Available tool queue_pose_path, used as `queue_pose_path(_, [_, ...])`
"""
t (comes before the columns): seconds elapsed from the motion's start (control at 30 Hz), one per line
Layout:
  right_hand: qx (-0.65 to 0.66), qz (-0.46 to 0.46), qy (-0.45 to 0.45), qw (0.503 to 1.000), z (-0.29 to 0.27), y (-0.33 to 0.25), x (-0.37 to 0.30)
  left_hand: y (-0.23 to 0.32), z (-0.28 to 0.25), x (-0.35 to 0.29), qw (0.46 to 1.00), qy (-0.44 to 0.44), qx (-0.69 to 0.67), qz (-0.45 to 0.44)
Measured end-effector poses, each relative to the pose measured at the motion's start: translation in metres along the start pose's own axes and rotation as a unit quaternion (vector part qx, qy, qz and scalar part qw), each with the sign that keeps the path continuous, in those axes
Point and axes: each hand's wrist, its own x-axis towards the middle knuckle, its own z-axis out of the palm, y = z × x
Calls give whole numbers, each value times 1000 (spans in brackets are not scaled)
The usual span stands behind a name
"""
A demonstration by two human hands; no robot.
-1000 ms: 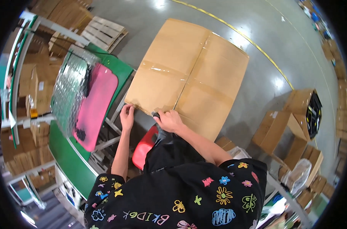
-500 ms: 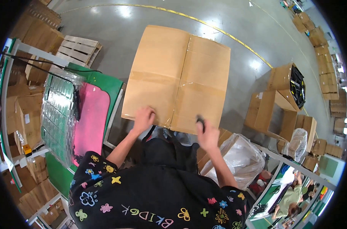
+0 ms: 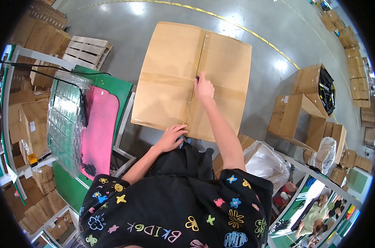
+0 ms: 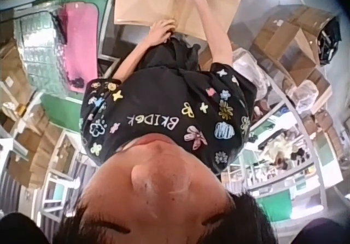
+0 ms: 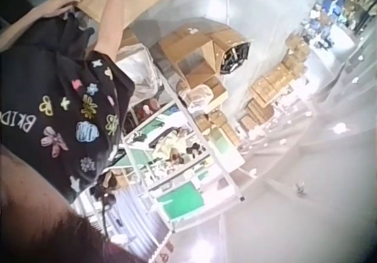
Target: Assembling electronic circuit boards into plastic housings using an electric screwdriver and opening shipping boxes with a utility knife.
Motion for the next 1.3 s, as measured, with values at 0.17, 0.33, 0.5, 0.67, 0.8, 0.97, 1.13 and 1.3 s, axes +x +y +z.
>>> queue_pose_path(0.17, [13,-15,-72,997,9,4,-11,-5,4,5,999,26,-33,-11])
queue_pose_path(0.33, [7,-40,-107,993,6,11,-19,-12,2,17,998,16,-58,-31])
queue_pose_path(0.5, [23,-1,-57,998,-7,3,-2,-20,1,18,997,8,-76,-20])
queue_pose_path(0.67, [-24,-11,-83,996,15,5,3,-22,8,21,993,43,-108,-13])
queue_pose_path(0.8, [-76,-35,-68,994,17,-14,3,-25,12,19,993,58,-104,-23])
queue_pose_path(0.97, [-70,-44,-139,987,3,-6,-13,-25,7,15,992,54,-114,-30])
queue_pose_path(1.13, [-15,-52,-157,986,-9,-1,-69,-31,7,15,986,69,-154,-2])
queue_pose_path(1.3, [22,-81,-209,974,14,30,-112,-46,-14,26,914,145,-345,-160])
